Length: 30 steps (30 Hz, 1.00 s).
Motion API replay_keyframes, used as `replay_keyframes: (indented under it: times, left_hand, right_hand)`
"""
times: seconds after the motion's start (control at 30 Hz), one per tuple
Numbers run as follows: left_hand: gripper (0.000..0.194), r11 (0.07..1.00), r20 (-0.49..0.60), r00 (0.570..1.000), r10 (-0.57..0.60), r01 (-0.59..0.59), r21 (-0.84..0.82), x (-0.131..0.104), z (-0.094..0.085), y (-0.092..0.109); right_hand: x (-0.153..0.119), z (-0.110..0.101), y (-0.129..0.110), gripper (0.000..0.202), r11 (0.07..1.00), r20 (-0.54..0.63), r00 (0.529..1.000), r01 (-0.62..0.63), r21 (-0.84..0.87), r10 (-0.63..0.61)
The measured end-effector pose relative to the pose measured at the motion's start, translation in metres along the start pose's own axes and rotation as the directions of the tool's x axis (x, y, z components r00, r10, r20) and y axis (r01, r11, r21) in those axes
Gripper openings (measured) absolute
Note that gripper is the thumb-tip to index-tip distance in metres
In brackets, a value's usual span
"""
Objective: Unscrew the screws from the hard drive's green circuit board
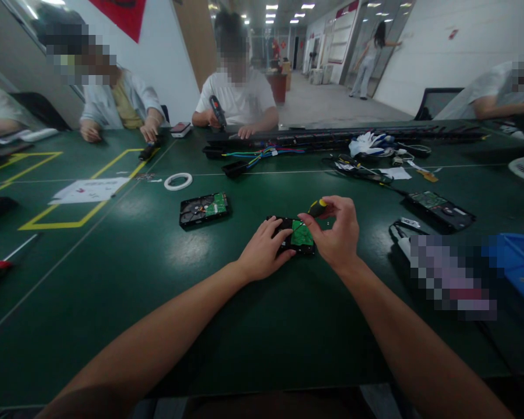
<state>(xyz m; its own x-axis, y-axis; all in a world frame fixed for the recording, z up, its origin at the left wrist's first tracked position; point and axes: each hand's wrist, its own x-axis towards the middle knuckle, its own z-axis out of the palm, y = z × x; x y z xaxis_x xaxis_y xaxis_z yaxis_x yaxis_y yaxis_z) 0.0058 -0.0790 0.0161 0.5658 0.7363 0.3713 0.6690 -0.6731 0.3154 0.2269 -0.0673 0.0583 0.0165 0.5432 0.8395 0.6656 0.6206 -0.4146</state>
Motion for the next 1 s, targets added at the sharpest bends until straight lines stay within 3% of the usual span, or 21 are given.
replay_keyframes:
  times: [0.33,0.7,0.83,1.0]
  left_hand:
    - [0.052,1.0,0.002,1.0,0.001,-0.001,0.012,0.0,0.001,-0.001]
    - [0.052,1.0,-0.009,1.0,-0.001,0.001,0.008,0.0,0.001,0.0]
    - [0.053,1.0,-0.003,1.0,0.001,-0.001,0.009,0.0,0.001,0.0]
    - [0.052,1.0,0.006,1.0,0.004,-0.004,0.019,0.0,0.0,0.0]
  right_hand:
    - [0.019,-0.006,-0.01,0.038,0.986,0.104,0.993,0.076,-0.151,-0.061]
    - [0.018,-0.004,-0.006,0.045,0.995,0.205,0.974,0.094,0.028,-0.098]
    - [0.018,-0.006,-0.005,0.036,0.995,0.16,0.983,0.098,-0.036,-0.091]
    - [0.013,-0.003,-0.003,0.04,0.989,0.027,0.997,0.08,-0.125,-0.077]
